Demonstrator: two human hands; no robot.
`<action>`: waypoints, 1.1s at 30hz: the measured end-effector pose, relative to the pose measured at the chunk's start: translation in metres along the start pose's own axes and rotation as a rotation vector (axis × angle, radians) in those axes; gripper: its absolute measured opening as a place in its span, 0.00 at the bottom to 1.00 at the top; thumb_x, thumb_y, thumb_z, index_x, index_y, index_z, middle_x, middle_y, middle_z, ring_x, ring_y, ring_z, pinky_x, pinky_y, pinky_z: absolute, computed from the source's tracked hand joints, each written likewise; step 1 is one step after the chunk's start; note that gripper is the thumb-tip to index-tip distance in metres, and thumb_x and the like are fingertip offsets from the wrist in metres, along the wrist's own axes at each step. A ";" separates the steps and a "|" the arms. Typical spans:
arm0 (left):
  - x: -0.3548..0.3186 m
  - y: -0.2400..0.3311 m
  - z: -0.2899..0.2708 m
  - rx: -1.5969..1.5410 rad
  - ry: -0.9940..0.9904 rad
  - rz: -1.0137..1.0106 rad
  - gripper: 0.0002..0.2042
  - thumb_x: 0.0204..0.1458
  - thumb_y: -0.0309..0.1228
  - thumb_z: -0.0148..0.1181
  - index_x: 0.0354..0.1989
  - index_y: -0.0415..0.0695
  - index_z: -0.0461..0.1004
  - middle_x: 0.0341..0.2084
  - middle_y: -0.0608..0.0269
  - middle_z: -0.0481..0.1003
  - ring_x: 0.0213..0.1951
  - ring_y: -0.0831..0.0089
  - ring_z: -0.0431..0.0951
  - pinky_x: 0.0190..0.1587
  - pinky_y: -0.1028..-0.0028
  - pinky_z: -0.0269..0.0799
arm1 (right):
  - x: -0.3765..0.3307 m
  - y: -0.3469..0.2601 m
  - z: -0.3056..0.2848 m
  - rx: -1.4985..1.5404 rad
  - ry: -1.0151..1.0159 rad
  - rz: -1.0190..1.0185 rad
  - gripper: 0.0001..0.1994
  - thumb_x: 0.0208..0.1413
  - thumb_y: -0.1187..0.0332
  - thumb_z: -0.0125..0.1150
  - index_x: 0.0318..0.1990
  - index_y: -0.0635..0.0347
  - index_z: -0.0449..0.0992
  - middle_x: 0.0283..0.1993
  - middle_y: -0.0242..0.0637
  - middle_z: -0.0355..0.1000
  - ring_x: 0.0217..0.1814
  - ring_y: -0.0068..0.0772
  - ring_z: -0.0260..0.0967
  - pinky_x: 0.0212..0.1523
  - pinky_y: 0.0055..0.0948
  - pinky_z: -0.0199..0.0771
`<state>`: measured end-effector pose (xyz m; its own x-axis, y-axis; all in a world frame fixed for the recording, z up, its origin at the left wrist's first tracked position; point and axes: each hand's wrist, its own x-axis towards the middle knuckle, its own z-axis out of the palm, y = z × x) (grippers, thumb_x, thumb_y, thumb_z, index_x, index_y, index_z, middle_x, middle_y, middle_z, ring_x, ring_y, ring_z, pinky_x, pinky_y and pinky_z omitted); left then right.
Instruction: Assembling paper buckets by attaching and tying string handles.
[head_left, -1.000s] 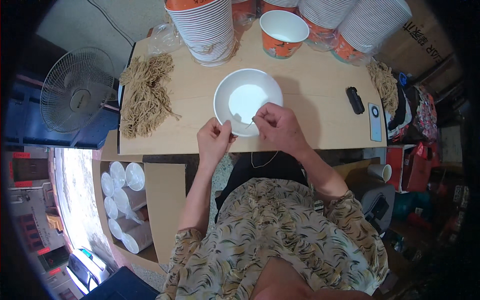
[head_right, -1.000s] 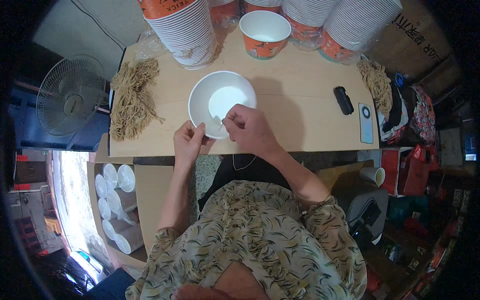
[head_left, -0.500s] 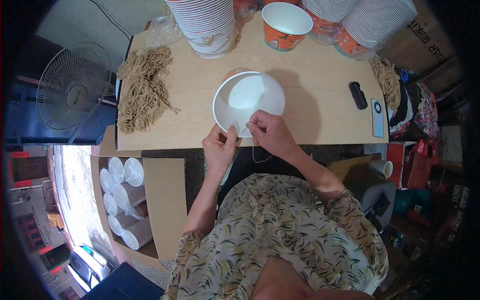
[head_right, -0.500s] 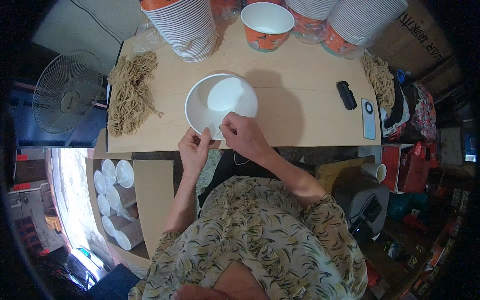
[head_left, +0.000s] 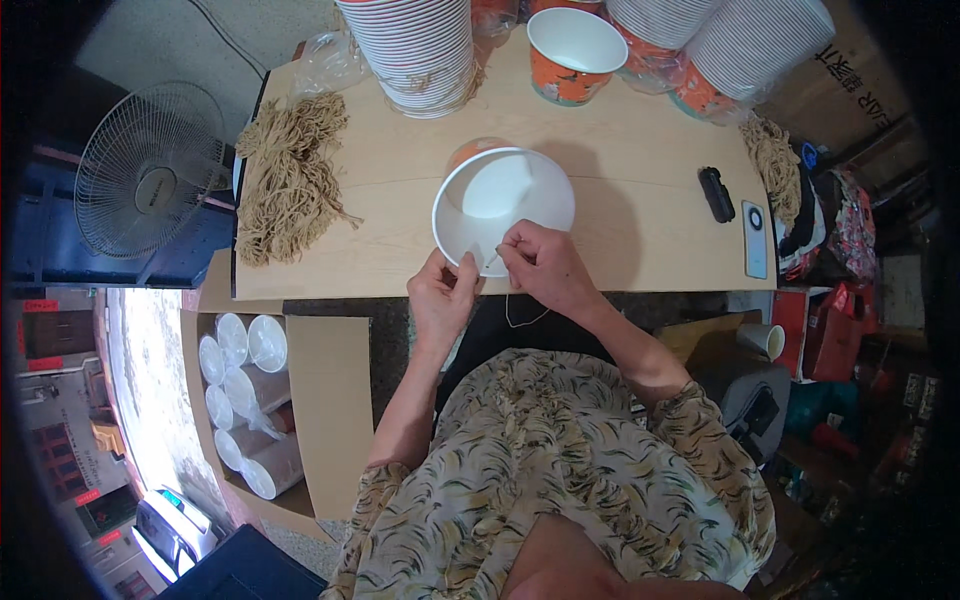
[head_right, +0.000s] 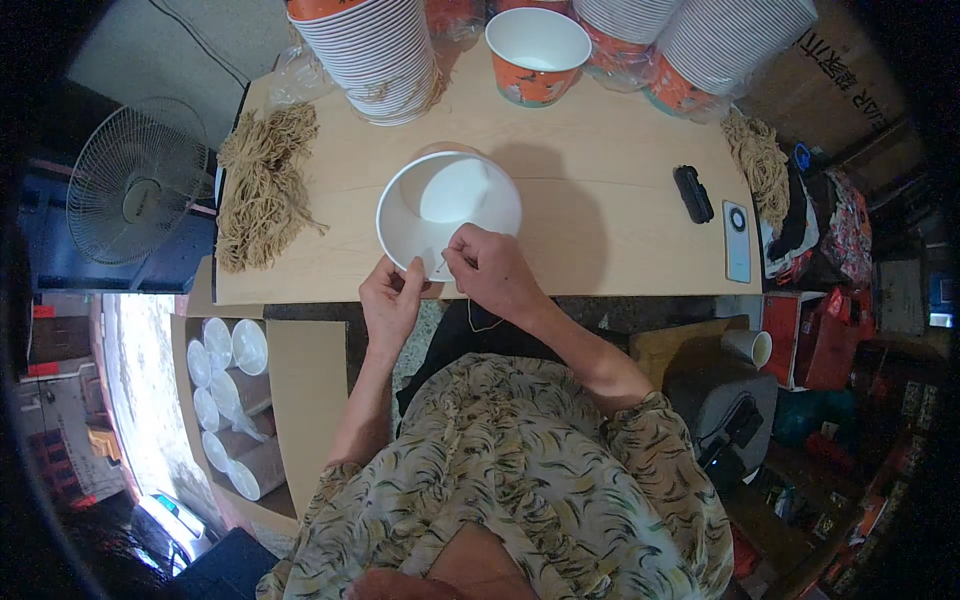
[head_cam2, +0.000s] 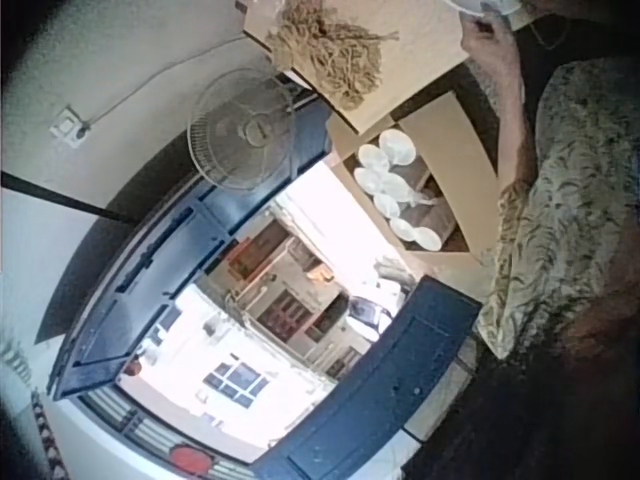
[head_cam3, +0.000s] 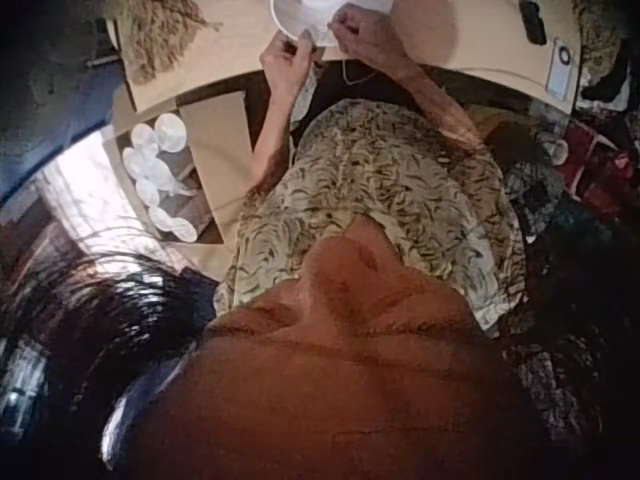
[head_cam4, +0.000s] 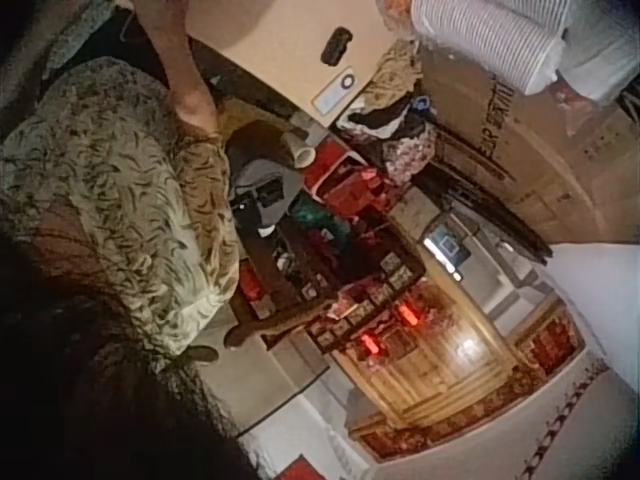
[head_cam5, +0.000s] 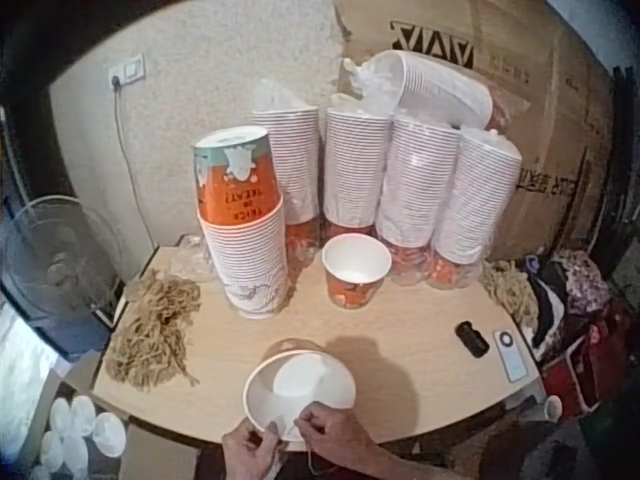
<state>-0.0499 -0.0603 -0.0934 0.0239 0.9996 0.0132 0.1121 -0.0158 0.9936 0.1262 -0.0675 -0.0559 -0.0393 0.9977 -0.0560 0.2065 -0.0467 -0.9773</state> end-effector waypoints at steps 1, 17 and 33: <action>0.000 0.000 -0.001 0.014 -0.003 0.003 0.08 0.60 0.29 0.61 0.35 0.35 0.78 0.18 0.70 0.75 0.21 0.87 0.72 0.23 0.81 0.68 | 0.000 0.002 0.000 -0.018 0.003 -0.004 0.06 0.62 0.74 0.59 0.33 0.67 0.72 0.21 0.29 0.71 0.21 0.16 0.68 0.22 0.21 0.69; 0.003 0.008 0.003 0.035 -0.032 -0.026 0.10 0.61 0.30 0.60 0.33 0.34 0.77 0.18 0.66 0.77 0.22 0.85 0.73 0.25 0.80 0.69 | 0.005 0.009 -0.001 -0.498 -0.015 -0.224 0.08 0.57 0.66 0.64 0.31 0.60 0.79 0.21 0.41 0.75 0.22 0.40 0.75 0.26 0.37 0.73; 0.032 0.028 -0.005 -0.569 -0.142 -0.467 0.09 0.64 0.28 0.55 0.41 0.33 0.69 0.38 0.40 0.80 0.39 0.62 0.85 0.41 0.74 0.84 | 0.007 -0.040 -0.024 -0.486 -0.176 -0.169 0.15 0.53 0.68 0.67 0.47 0.55 0.72 0.32 0.36 0.76 0.31 0.42 0.77 0.33 0.41 0.75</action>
<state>-0.0507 -0.0288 -0.0647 0.2323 0.8863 -0.4006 -0.3885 0.4622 0.7972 0.1413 -0.0573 -0.0127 -0.2659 0.9638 0.0199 0.6099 0.1841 -0.7708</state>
